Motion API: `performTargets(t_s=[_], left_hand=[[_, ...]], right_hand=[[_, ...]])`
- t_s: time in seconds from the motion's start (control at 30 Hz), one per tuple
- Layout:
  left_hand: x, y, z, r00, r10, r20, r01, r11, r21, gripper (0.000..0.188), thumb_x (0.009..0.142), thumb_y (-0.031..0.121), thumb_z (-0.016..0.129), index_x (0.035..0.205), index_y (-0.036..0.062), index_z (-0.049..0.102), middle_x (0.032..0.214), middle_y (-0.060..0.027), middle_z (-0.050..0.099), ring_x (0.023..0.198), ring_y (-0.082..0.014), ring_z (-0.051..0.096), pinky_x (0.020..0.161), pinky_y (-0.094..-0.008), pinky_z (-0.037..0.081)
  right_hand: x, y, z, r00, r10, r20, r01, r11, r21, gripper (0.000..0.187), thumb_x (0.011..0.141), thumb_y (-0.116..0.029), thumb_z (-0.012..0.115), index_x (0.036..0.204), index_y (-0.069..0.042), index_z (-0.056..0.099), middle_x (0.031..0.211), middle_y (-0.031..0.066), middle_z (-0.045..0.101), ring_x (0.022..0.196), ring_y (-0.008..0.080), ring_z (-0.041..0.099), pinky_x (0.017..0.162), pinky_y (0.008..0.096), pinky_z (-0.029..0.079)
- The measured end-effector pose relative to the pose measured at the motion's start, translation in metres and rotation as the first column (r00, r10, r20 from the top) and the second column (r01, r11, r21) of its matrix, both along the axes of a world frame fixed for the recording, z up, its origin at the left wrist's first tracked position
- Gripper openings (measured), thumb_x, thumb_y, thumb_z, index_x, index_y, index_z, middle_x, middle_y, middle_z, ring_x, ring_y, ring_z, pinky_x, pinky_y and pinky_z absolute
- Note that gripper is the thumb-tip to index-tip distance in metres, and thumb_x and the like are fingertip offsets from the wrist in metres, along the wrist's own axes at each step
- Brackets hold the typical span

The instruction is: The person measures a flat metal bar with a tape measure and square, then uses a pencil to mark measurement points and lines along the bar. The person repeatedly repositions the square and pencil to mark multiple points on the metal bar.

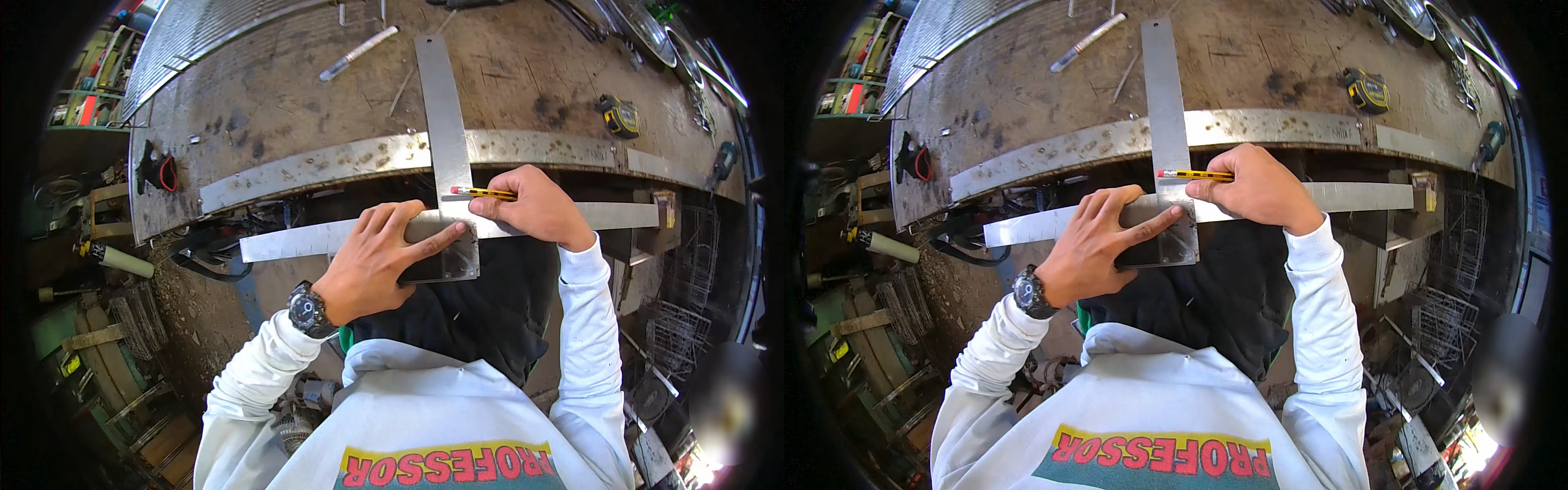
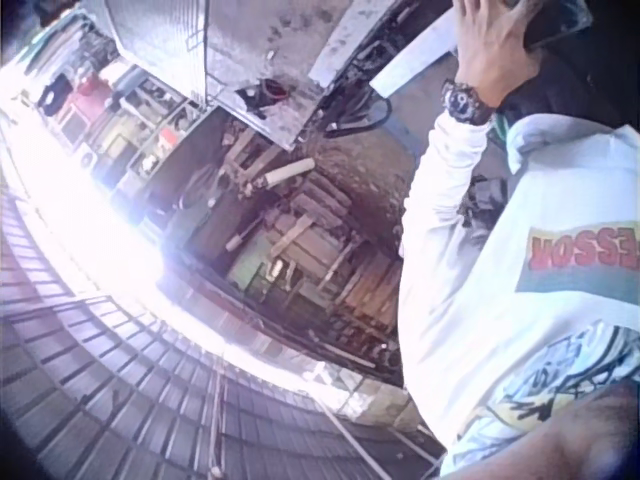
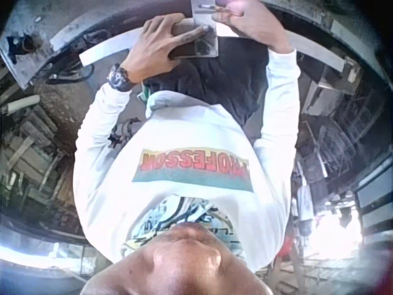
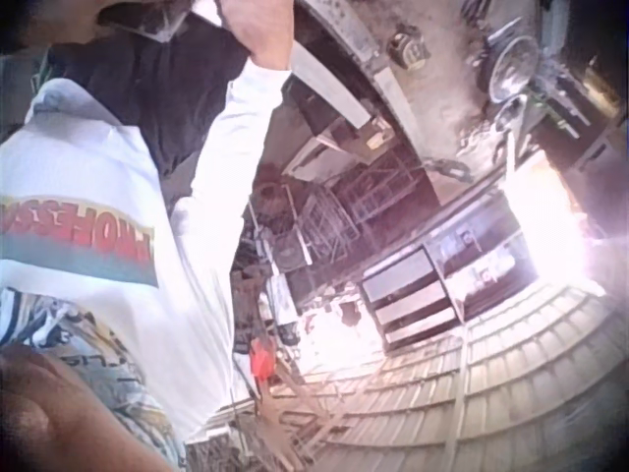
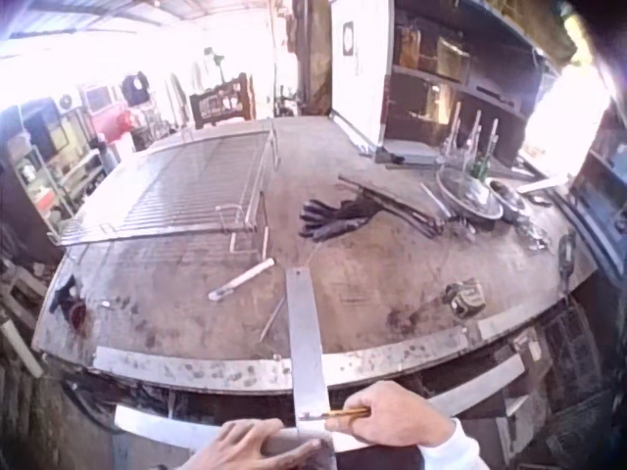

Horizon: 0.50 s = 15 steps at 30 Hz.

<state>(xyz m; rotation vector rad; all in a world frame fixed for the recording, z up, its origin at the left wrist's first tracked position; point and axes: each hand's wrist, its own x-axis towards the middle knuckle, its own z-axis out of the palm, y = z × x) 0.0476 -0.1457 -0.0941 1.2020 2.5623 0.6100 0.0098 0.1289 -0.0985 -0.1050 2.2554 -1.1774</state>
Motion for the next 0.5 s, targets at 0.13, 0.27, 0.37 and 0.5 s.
performTargets(t_s=[0.13, 0.27, 0.37, 0.5], left_hand=[[0.015, 0.010, 0.000, 0.996, -0.080, 0.044, 0.081, 0.997, -0.019, 0.097, 0.066, 0.015, 0.082, 0.153, 0.0376, 0.045, 0.133, -0.0150, 0.050, 0.119, -0.0354, 0.051, 0.102, -0.0455, 0.043], [0.039, 0.022, -0.011, 0.985, -0.151, 0.079, 0.154, 0.988, -0.023, 0.099, 0.065, 0.015, 0.081, 0.154, 0.0357, 0.044, 0.130, -0.0153, 0.050, 0.116, -0.0334, 0.052, 0.097, -0.0436, 0.045], [0.050, 0.042, -0.018, 0.966, -0.230, 0.122, 0.238, 0.970, -0.057, 0.102, 0.064, 0.014, 0.081, 0.156, 0.0335, 0.041, 0.127, -0.0149, 0.050, 0.108, -0.0311, 0.052, 0.093, -0.0410, 0.045], [0.058, 0.079, -0.023, 0.935, -0.330, 0.133, 0.340, 0.938, -0.063, 0.103, 0.064, 0.014, 0.080, 0.157, 0.0316, 0.040, 0.121, -0.0135, 0.049, 0.101, -0.0287, 0.051, 0.087, -0.0380, 0.044]], right_hand=[[0.033, 0.013, -0.009, 0.996, -0.068, 0.051, 0.069, 0.997, -0.014, 0.038, 0.086, -0.031, 0.081, 0.078, 0.005, 0.070, 0.055, 0.0108, 0.049, 0.052, 0.0157, 0.040, 0.051, 0.0357, 0.036], [0.076, 0.039, -0.018, 0.991, -0.115, 0.065, 0.113, 0.993, 0.044, 0.035, 0.085, -0.029, 0.082, 0.078, 0.003, 0.071, 0.055, 0.0098, 0.049, 0.052, 0.0152, 0.039, 0.051, 0.0349, 0.036], [0.111, 0.065, -0.028, 0.976, -0.208, 0.072, 0.204, 0.977, 0.057, 0.032, 0.084, -0.026, 0.084, 0.077, 0.003, 0.070, 0.056, 0.0087, 0.051, 0.053, 0.0141, 0.041, 0.052, 0.0341, 0.036], [0.152, 0.095, -0.035, 0.940, -0.342, 0.012, 0.342, 0.940, 0.001, 0.028, 0.082, -0.021, 0.086, 0.079, 0.001, 0.068, 0.063, 0.0076, 0.057, 0.057, 0.0127, 0.044, 0.055, 0.0326, 0.037]])
